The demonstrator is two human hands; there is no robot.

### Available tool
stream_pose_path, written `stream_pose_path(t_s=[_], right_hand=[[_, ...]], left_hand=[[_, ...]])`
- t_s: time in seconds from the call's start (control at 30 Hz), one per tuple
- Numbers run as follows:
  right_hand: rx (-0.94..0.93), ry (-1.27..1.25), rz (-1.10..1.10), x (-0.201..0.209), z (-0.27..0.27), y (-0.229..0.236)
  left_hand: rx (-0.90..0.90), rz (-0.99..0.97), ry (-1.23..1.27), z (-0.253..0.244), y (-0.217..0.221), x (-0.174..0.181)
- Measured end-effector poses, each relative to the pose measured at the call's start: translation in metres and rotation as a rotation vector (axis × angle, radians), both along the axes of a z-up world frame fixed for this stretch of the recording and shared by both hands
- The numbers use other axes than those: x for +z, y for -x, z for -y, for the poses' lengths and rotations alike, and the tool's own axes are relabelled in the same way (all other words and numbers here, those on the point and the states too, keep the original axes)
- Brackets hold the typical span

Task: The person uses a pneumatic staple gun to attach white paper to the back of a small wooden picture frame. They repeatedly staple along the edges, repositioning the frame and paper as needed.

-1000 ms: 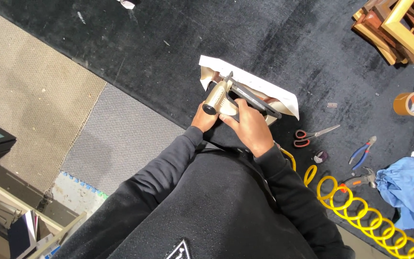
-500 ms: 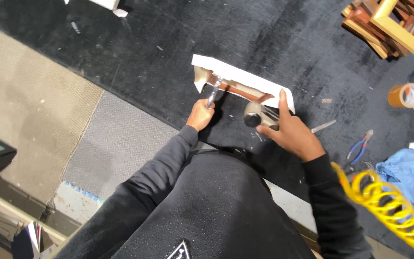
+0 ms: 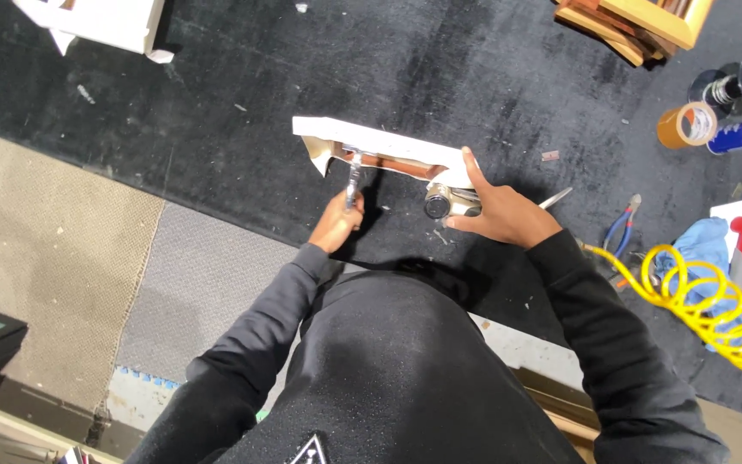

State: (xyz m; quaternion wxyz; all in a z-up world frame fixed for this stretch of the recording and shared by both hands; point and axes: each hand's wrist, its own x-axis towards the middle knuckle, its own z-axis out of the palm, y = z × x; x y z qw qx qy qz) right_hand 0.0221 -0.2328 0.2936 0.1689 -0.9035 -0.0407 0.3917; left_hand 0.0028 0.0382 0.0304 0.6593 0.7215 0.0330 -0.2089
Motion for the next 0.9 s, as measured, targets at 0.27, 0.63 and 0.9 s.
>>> stream_pose_path(t_s=[0.27,0.63,0.9], right_hand=[[0.015,0.097,-0.026,0.003,0.009,-0.007],[0.017,0.043,-0.037,-0.006,0.019,-0.020],[0.000,0.085,-0.084,-0.002,0.013,-0.024]], left_hand=[[-0.204,0.035,0.032,0.073,0.001,0.003],[-0.149,0.105,-0.069,0.102,0.002,-0.003],[-0.056,0.286,-0.065,0.106,-0.009,-0.027]])
